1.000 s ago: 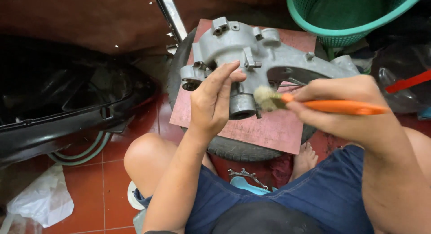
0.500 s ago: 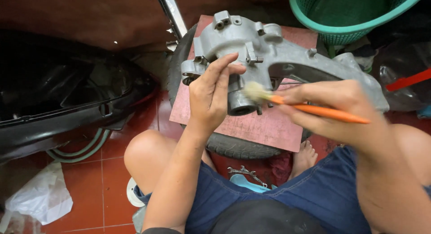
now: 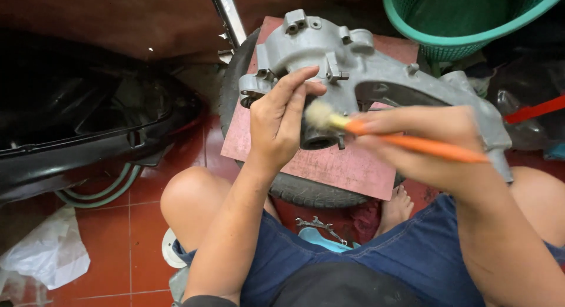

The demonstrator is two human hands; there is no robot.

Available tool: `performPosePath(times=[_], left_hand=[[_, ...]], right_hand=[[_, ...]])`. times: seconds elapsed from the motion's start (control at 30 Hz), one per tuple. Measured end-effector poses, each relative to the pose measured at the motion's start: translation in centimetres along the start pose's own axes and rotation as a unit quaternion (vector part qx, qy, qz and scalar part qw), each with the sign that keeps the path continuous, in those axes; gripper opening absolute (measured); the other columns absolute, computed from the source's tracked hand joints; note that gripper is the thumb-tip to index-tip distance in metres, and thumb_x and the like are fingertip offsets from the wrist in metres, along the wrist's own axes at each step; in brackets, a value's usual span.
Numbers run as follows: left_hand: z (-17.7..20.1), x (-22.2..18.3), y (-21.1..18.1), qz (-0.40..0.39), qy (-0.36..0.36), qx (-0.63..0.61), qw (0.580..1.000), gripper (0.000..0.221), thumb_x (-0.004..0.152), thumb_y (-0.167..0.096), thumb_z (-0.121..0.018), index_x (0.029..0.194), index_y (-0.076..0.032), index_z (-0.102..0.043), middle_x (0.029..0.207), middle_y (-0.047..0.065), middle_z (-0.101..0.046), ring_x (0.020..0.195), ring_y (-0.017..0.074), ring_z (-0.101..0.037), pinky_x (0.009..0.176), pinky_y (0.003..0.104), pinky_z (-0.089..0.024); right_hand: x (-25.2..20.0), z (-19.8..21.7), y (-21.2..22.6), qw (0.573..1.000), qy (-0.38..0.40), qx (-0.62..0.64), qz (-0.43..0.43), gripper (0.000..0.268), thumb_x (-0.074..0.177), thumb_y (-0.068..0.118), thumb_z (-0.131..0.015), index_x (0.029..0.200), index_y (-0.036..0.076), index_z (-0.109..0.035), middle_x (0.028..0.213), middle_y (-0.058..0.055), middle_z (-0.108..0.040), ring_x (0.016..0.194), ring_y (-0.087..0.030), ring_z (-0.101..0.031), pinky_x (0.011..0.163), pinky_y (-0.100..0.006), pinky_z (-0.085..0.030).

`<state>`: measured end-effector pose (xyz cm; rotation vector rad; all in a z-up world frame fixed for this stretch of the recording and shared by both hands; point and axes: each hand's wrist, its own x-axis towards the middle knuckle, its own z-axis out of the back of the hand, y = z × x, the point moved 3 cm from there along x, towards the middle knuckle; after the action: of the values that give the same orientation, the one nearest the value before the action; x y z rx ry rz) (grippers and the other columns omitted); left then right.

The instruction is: Cleaning a motorcycle engine casing using a brush and cleaning solution to remove grease and dirt.

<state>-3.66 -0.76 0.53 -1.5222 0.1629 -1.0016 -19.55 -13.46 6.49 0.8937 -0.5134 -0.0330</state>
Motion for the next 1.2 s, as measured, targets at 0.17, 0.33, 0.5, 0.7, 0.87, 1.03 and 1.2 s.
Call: performPosePath(times=[0.17,0.33,0.5,0.7,0.87,1.03,1.2], left_hand=[[0.2,0.0,0.0,0.003,0.001,0.004,1.000,0.027,0.106,0.001,-0.048,0.129,-0.004,-0.062,0.104,0.010,-0.077,0.092,0.0164,-0.073,0.084,0.025,-0.058],[0.1,0.0,0.2,0.008,0.006,-0.004,1.000,0.028,0.105,0.001,-0.048,0.129,-0.003,-0.062,0.104,0.010,-0.076,0.094,0.0165,-0.072,0.089,0.026,-0.059],[0.3,0.2,0.0,0.015,0.022,-0.027,0.999,0.028,0.103,0.000,-0.049,0.127,-0.002,-0.063,0.105,0.012,-0.077,0.094,0.0174,-0.073,0.086,0.026,-0.059],[0.5,0.8,0.4,-0.028,0.041,-0.018,0.999,0.024,0.097,-0.008,-0.058,0.116,0.001,-0.069,0.103,0.011,-0.078,0.098,0.0203,-0.074,0.120,0.042,-0.045],[0.6,1.1,0.1,-0.035,0.073,0.022,0.996,0.028,0.098,-0.011,-0.054,0.117,0.001,-0.070,0.092,0.008,-0.080,0.087,0.0177,-0.075,0.118,0.040,-0.045],[0.6,0.6,0.4,-0.039,0.077,0.028,0.996,0.027,0.098,-0.011,-0.053,0.116,-0.001,-0.071,0.088,0.006,-0.079,0.085,0.0178,-0.075,0.118,0.041,-0.045],[0.6,1.0,0.1,-0.038,0.072,0.028,0.996,0.027,0.098,-0.011,-0.052,0.113,0.000,-0.072,0.087,0.006,-0.078,0.084,0.0184,-0.074,0.117,0.041,-0.045]], right_hand=[[0.5,2.2,0.5,0.992,0.052,-0.105,-0.037,0.019,0.074,-0.005,-0.078,0.093,-0.003,-0.076,0.082,-0.008,-0.076,0.050,-0.009,-0.057,0.047,-0.021,-0.043],[-0.3,0.7,-0.3,1.000,-0.002,0.003,-0.003,0.022,0.078,-0.010,-0.079,0.096,-0.005,-0.069,0.105,-0.019,-0.077,0.092,-0.021,-0.078,0.077,-0.025,-0.061],[-0.8,2.8,-0.5,0.996,0.019,-0.081,-0.033,0.019,0.076,-0.010,-0.075,0.093,-0.013,-0.069,0.104,-0.022,-0.076,0.073,-0.019,-0.073,0.062,-0.024,-0.056],[-4.6,-3.1,-1.8,0.955,-0.042,-0.202,0.211,0.022,0.083,-0.006,-0.082,0.101,-0.005,-0.070,0.113,-0.025,-0.072,0.104,-0.038,-0.075,0.097,-0.049,-0.062],[-4.6,-3.7,0.9,0.922,0.001,-0.261,0.285,0.016,0.082,-0.005,-0.081,0.084,-0.002,-0.065,0.102,-0.020,-0.074,0.093,-0.032,-0.075,0.088,-0.048,-0.065],[-6.5,-4.6,-1.2,0.932,-0.064,-0.244,0.260,0.018,0.083,-0.007,-0.081,0.091,-0.003,-0.065,0.100,-0.024,-0.074,0.091,-0.035,-0.076,0.086,-0.050,-0.065],[-6.3,-6.1,-0.9,0.941,-0.053,-0.244,0.229,0.020,0.078,-0.008,-0.084,0.082,-0.003,-0.065,0.094,-0.019,-0.075,0.084,-0.031,-0.076,0.083,-0.047,-0.066]])
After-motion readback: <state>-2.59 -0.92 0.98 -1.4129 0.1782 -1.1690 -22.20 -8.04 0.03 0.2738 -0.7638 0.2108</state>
